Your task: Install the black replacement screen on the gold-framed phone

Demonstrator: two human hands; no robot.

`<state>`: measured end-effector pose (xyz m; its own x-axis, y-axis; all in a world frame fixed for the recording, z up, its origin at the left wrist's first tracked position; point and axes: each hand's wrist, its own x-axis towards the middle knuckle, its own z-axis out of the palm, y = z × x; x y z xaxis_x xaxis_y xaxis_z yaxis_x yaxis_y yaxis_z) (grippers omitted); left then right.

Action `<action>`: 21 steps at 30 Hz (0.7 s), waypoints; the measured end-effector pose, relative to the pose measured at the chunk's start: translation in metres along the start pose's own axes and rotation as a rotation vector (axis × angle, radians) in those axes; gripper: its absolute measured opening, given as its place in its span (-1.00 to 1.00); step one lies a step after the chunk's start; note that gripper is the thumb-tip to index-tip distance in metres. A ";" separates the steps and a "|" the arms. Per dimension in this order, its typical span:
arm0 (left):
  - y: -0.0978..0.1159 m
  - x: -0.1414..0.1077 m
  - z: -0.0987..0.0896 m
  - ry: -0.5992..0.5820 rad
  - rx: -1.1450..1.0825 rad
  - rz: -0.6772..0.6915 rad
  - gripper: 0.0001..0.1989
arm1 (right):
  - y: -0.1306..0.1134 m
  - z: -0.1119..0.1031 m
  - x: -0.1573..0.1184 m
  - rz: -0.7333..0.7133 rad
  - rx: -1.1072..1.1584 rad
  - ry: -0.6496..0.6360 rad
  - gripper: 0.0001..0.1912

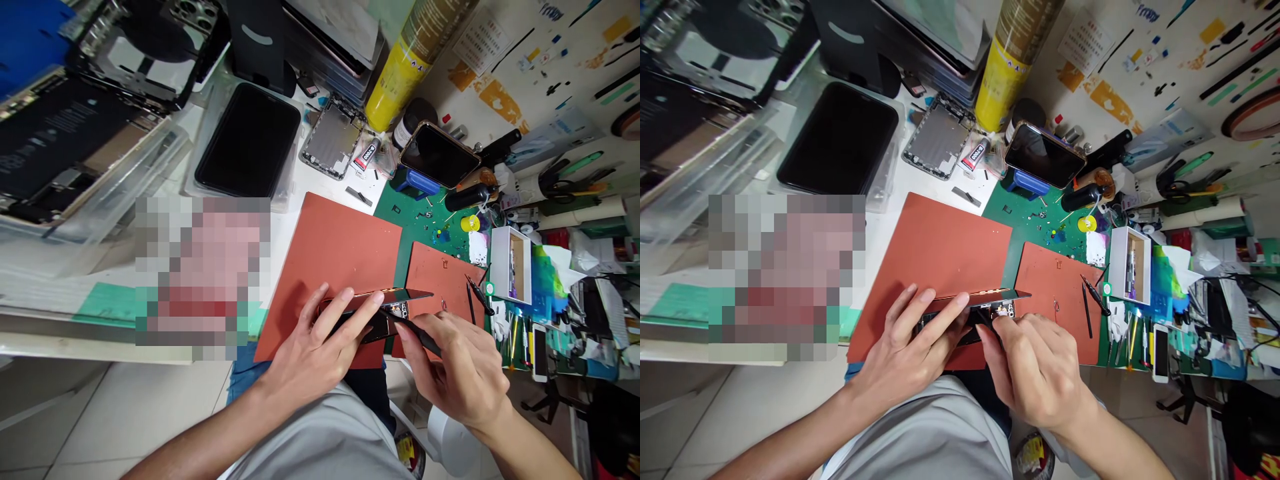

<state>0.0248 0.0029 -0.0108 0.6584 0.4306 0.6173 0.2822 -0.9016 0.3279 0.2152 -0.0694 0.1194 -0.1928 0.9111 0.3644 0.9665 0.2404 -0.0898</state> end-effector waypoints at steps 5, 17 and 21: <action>0.000 -0.001 0.002 0.005 0.002 0.001 -0.83 | 0.002 0.000 0.004 0.005 0.029 -0.017 -0.77; 0.000 -0.001 0.001 0.006 0.002 -0.001 -0.85 | 0.006 0.000 0.005 -0.028 0.040 -0.034 -0.82; 0.000 -0.001 0.001 -0.005 -0.002 0.006 -0.91 | 0.008 0.004 0.005 -0.005 0.041 -0.032 -0.79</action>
<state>0.0244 0.0023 -0.0120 0.6635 0.4249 0.6159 0.2770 -0.9041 0.3254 0.2211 -0.0616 0.1166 -0.2038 0.9199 0.3351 0.9579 0.2581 -0.1260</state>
